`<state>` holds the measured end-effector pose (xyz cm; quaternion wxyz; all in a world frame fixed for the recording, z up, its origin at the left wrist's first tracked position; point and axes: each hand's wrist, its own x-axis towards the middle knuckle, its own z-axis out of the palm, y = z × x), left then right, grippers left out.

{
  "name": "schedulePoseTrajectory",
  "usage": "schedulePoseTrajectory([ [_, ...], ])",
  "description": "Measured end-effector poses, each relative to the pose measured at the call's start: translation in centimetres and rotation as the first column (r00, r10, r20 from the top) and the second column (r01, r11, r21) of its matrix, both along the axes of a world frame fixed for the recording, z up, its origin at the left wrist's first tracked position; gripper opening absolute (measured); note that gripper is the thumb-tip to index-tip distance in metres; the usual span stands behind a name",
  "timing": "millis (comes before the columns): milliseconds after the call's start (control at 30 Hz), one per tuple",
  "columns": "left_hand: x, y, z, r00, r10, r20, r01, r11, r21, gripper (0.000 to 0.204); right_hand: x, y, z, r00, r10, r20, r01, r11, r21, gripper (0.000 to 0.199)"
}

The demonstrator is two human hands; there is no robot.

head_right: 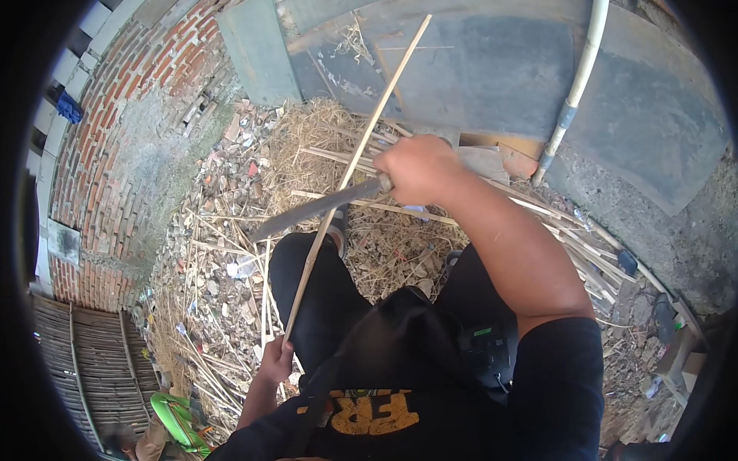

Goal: The person is shaving a thin strip of bamboo with a machete to smooth its surface.

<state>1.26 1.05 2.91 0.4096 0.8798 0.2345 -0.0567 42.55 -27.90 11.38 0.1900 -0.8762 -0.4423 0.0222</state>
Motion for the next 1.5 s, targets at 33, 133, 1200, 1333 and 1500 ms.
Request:
schedulePoseTrajectory([
  [33,0.3,-0.1,0.1,1.0,-0.02,0.007,0.019,1.0,0.019,0.052,0.2,-0.1,0.0,0.999,-0.003,-0.044,0.003,1.0,0.01,0.02],
  [133,0.9,0.0,0.2,0.999,-0.018,-0.039,0.017,1.0,-0.024,0.052,4.7,-0.7,-2.1,0.97,-0.142,-0.199,0.166,0.98,0.111,0.022],
  [1200,-2.8,-1.4,0.0,1.0,-0.026,0.009,0.027,0.994,-0.102,0.053,0.1,0.5,0.3,0.985,-0.085,-0.153,0.078,0.996,-0.051,0.024],
  [1333,-1.7,-1.2,0.0,0.999,-0.027,0.02,0.029,0.993,-0.118,0.053,1.7,0.4,-1.6,0.988,-0.067,-0.137,0.07,0.997,0.019,0.022],
  [1500,-3.0,-1.1,-0.7,0.998,0.047,-0.032,-0.053,0.969,-0.24,0.059,3.7,-0.2,-1.7,0.948,-0.276,-0.159,0.286,0.957,0.039,0.022],
])
